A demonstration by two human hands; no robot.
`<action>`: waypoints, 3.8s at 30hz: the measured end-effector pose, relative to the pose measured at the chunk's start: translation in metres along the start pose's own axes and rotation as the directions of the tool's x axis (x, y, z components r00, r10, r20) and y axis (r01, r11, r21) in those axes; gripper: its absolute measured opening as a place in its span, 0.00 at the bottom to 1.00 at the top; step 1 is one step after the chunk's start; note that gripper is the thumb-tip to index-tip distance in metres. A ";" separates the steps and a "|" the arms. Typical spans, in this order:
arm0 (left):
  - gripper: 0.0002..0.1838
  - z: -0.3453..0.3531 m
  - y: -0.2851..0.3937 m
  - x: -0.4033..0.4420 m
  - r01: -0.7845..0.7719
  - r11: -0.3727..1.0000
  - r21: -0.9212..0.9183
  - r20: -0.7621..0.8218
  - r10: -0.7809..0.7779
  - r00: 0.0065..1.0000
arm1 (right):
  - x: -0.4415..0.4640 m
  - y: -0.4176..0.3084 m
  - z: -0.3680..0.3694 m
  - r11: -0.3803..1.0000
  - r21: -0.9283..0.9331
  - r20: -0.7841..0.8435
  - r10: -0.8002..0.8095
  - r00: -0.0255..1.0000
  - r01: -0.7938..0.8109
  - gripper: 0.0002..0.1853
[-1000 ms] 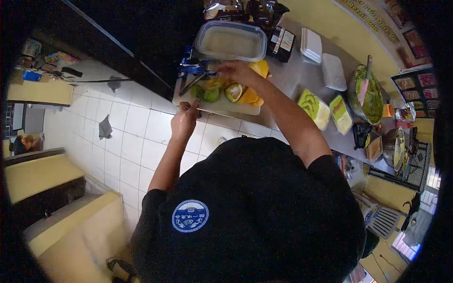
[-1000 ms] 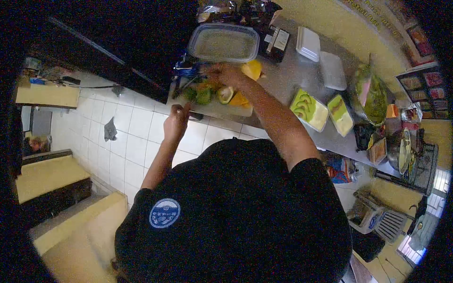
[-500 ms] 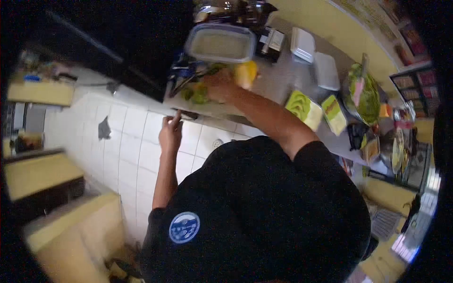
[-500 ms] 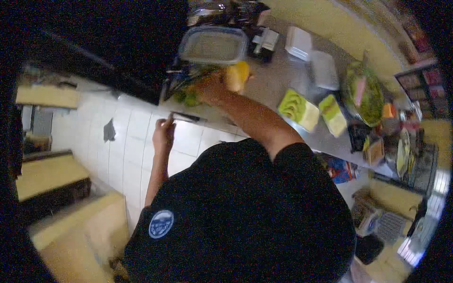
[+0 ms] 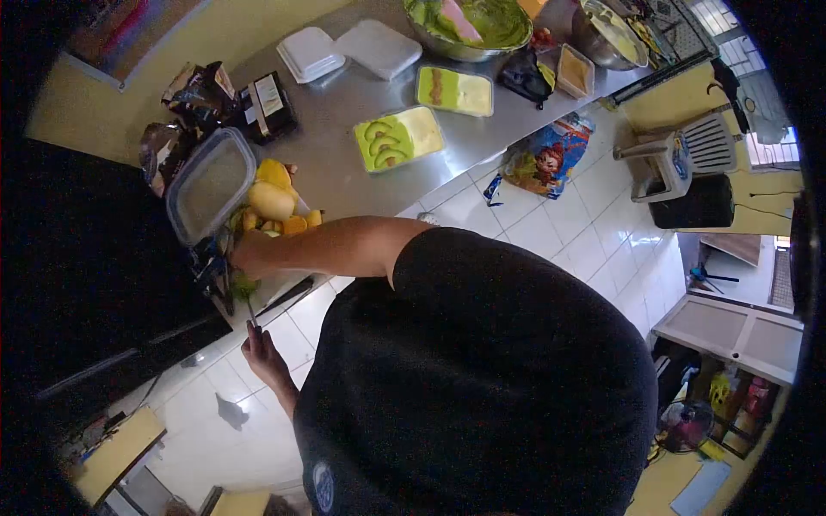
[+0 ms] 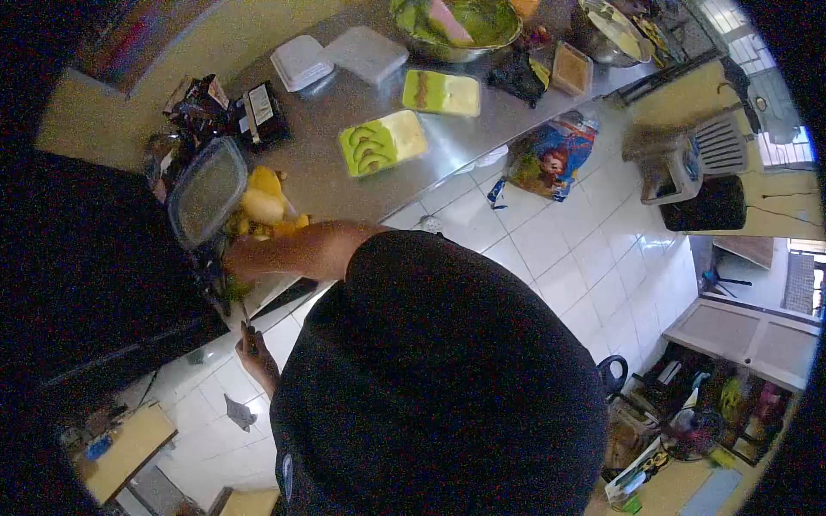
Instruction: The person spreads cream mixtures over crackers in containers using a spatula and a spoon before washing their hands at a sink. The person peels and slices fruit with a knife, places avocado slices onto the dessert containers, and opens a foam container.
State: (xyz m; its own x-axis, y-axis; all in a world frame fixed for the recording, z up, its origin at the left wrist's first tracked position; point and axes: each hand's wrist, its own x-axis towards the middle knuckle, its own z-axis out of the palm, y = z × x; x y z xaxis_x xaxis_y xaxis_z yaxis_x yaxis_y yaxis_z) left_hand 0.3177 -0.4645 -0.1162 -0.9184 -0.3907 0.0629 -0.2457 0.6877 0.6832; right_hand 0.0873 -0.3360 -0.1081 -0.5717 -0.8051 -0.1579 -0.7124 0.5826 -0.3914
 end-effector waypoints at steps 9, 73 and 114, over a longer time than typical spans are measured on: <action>0.24 -0.001 0.000 0.018 -0.064 0.991 0.113 0.015 0.063 0.998 | 0.010 0.018 0.013 0.958 0.030 -0.420 -0.246 0.874 0.284 0.06; 0.18 0.037 0.133 0.029 0.135 0.988 0.073 -0.147 -0.123 0.981 | -0.498 0.399 -0.079 0.281 0.111 -0.723 0.681 0.117 -0.953 0.17; 0.19 -0.018 0.039 0.033 -0.009 0.992 0.126 -0.079 0.019 0.997 | -0.029 -0.040 -0.011 0.995 -0.060 -0.261 0.056 0.964 -0.074 0.28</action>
State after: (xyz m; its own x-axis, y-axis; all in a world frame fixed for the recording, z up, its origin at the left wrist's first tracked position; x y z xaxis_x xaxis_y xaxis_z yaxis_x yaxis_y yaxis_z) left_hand 0.2836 -0.4613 -0.0745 -0.8954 -0.4248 0.1332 -0.2748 0.7628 0.5854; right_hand 0.1281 -0.3345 -0.0779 -0.6973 -0.7140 0.0626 -0.6909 0.6464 -0.3237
